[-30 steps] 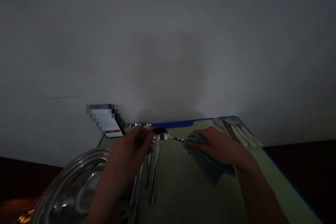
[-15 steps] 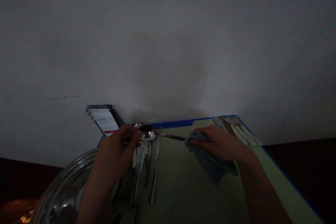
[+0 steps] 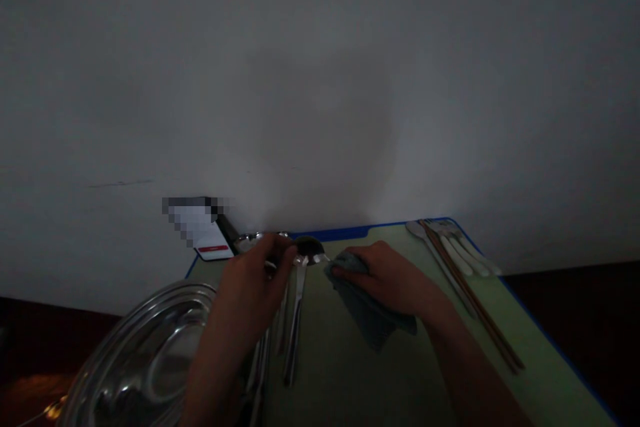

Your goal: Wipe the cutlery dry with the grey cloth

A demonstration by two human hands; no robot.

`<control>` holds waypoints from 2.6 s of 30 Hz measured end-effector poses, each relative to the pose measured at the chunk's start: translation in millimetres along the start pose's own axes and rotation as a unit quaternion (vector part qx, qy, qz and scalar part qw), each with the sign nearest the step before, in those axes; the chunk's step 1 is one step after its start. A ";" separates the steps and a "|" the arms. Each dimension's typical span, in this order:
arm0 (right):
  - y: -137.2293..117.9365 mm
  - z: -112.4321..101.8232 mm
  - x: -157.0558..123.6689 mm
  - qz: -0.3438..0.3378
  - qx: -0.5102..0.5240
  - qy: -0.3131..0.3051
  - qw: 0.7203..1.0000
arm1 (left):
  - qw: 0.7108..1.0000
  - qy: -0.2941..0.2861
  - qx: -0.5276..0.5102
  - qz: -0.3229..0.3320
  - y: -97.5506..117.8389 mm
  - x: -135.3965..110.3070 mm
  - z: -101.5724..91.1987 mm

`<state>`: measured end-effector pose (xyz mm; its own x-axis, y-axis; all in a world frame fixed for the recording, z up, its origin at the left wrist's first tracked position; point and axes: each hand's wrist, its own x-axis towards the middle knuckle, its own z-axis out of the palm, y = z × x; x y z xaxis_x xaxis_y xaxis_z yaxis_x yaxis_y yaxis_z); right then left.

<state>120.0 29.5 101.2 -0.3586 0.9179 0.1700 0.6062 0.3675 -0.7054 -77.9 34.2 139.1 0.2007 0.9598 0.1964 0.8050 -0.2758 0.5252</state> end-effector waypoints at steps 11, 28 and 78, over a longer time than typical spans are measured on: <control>8.3 -14.9 -5.2 0.044 -0.026 -0.018 0.999 | 0.979 0.152 0.041 -0.126 -19.4 -1.5 -16.2; -4.5 5.9 10.5 0.028 0.009 0.042 0.999 | 0.997 -0.013 -0.049 0.064 5.9 0.2 12.8; 15.6 -4.7 11.8 0.096 0.303 0.251 0.914 | 0.964 -0.266 -0.003 -0.011 -9.1 -20.8 -3.7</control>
<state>128.6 46.7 95.5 0.1768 0.9656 0.1906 0.0637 0.1821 -0.9812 -91.5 16.5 133.3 0.4424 0.8566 -0.2657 0.8094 -0.2537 0.5297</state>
